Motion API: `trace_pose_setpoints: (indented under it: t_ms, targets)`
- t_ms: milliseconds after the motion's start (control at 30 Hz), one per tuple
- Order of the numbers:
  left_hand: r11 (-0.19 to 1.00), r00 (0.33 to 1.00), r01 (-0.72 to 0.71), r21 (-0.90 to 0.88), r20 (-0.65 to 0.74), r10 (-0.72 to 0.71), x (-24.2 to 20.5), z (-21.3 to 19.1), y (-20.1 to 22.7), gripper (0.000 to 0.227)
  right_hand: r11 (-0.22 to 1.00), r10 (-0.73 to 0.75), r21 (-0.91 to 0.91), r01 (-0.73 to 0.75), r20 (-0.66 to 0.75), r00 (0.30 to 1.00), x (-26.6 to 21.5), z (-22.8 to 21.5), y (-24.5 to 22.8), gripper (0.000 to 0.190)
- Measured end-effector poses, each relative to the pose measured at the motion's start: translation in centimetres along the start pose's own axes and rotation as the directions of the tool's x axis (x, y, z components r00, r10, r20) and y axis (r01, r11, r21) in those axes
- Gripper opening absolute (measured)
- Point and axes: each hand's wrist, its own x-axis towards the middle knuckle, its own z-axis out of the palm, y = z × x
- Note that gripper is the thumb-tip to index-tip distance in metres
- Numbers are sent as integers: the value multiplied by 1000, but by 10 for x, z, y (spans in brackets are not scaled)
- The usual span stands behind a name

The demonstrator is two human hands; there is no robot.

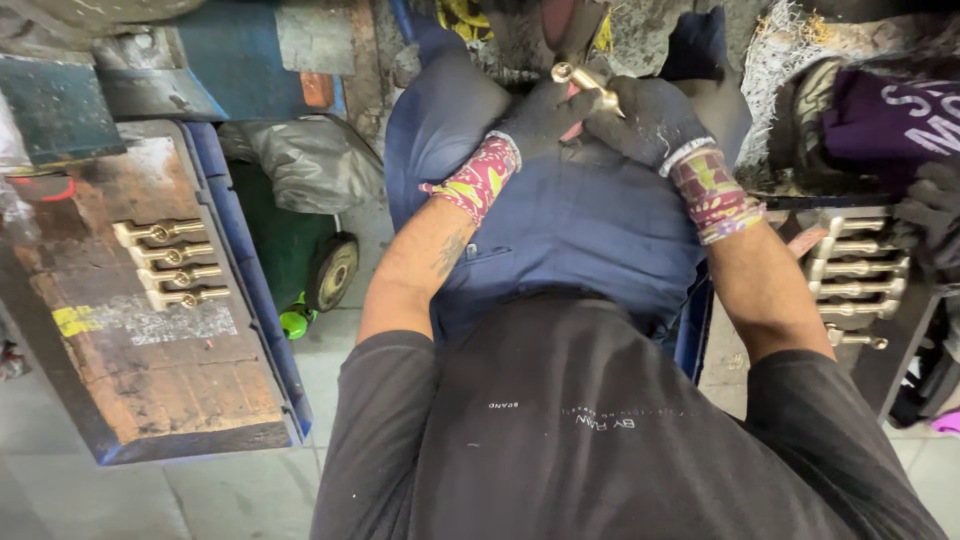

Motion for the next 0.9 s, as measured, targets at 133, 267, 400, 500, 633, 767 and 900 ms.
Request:
trace_pose_setpoints:
  t_ms: [133,267,400,500,633,767,900]
  targets:
    - [959,991,-133,251,26,131,8,7,9,38,999,11,-40,-14,-86,996,-12,7,9,54]
    - [942,1000,-11,335,-18,18,9,11,13,41,992,-6,-127,0,-47,999,-10,10,17,55]
    - [963,998,36,268,-60,-21,-2,7,10,38,988,-78,-134,78,10,997,1,6,12,56]
    - [977,994,-2,215,-104,25,-8,0,3,32,996,-10,-89,17,81,997,10,1,2,58]
    - [979,989,-16,202,-142,45,-3,-11,-14,28,997,-36,-63,41,80,996,24,-2,-8,60]
    - [1000,998,2,-3,-64,-2,-2,-31,-22,28,1000,-5,-19,7,86,996,32,-4,-16,56]
    - [998,997,0,-55,-83,-5,4,-25,-26,25,1000,7,-16,-6,83,997,29,-9,-14,57]
